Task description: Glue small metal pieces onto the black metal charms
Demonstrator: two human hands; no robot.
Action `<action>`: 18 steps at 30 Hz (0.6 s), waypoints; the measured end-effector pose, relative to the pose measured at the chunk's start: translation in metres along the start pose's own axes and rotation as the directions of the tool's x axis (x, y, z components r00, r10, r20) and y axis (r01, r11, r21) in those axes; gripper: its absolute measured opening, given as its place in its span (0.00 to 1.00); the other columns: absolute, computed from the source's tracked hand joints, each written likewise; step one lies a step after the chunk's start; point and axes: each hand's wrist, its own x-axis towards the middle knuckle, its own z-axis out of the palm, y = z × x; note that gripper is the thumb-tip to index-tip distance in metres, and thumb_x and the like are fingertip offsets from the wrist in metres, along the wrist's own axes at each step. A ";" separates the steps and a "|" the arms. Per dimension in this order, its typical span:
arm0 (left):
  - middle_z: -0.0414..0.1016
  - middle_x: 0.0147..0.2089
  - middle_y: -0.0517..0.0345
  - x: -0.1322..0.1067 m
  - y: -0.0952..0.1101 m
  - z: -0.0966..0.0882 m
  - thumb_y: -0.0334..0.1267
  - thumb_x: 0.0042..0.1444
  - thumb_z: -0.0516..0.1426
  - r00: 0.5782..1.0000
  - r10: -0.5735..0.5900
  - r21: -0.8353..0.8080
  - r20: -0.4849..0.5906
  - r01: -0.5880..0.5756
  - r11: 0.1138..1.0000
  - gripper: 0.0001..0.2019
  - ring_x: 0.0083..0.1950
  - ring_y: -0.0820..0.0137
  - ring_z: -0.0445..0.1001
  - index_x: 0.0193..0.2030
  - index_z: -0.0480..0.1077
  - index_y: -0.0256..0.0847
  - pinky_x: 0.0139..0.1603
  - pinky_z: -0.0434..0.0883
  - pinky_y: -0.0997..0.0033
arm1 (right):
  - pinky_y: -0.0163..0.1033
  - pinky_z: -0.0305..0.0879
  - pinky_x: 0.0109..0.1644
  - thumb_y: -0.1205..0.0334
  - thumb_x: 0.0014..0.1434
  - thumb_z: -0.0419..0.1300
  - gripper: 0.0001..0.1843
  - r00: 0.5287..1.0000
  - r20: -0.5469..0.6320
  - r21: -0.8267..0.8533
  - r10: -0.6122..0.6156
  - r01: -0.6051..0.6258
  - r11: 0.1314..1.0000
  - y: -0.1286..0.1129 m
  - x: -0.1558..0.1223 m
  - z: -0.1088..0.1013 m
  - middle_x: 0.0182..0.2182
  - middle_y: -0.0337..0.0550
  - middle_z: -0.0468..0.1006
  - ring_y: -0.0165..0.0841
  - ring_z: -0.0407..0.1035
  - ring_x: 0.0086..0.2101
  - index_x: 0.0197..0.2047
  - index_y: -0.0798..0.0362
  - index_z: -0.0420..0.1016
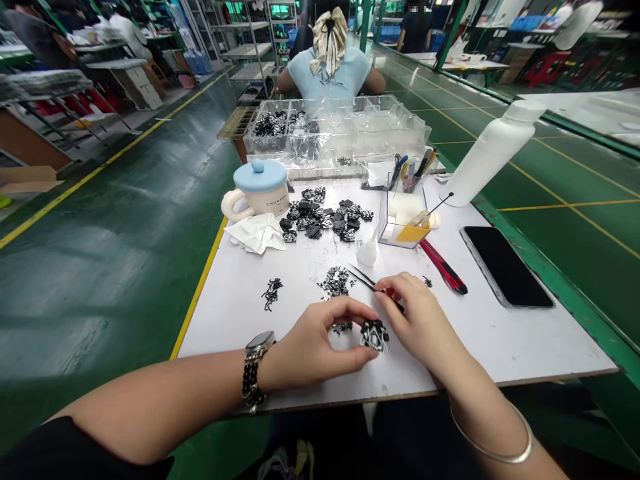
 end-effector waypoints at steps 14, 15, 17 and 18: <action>0.77 0.40 0.53 -0.003 0.002 0.004 0.31 0.48 0.64 0.985 0.160 0.163 0.064 -0.168 0.972 0.15 0.40 0.69 0.75 0.44 0.71 0.35 0.45 0.71 0.72 | 0.44 0.53 0.41 0.67 0.60 0.56 0.05 0.965 0.250 -0.299 -0.077 0.153 0.942 -0.003 0.040 0.017 0.32 0.45 0.70 0.40 0.64 0.37 0.34 0.54 0.73; 0.77 0.40 0.53 -0.003 0.002 0.004 0.31 0.49 0.64 0.985 0.161 0.165 0.061 -0.169 0.972 0.15 0.40 0.69 0.75 0.44 0.71 0.35 0.45 0.71 0.72 | 0.44 0.53 0.41 0.68 0.60 0.56 0.05 0.963 0.256 -0.294 -0.083 0.159 0.943 -0.002 0.037 0.016 0.32 0.44 0.70 0.40 0.64 0.37 0.34 0.54 0.72; 0.77 0.40 0.53 -0.003 0.001 0.003 0.32 0.49 0.64 0.985 0.160 0.164 0.057 -0.167 0.972 0.15 0.40 0.69 0.75 0.44 0.71 0.35 0.45 0.71 0.72 | 0.44 0.52 0.41 0.69 0.60 0.55 0.04 0.959 0.265 -0.281 -0.098 0.174 0.944 0.001 0.031 0.014 0.32 0.44 0.70 0.40 0.63 0.38 0.33 0.55 0.69; 0.77 0.40 0.52 -0.003 0.001 0.004 0.32 0.49 0.64 0.986 0.157 0.162 0.051 -0.163 0.973 0.15 0.40 0.68 0.75 0.44 0.71 0.35 0.45 0.71 0.71 | 0.44 0.52 0.41 0.69 0.61 0.55 0.04 0.958 0.268 -0.273 -0.106 0.180 0.945 0.002 0.027 0.013 0.32 0.44 0.69 0.40 0.63 0.38 0.33 0.55 0.68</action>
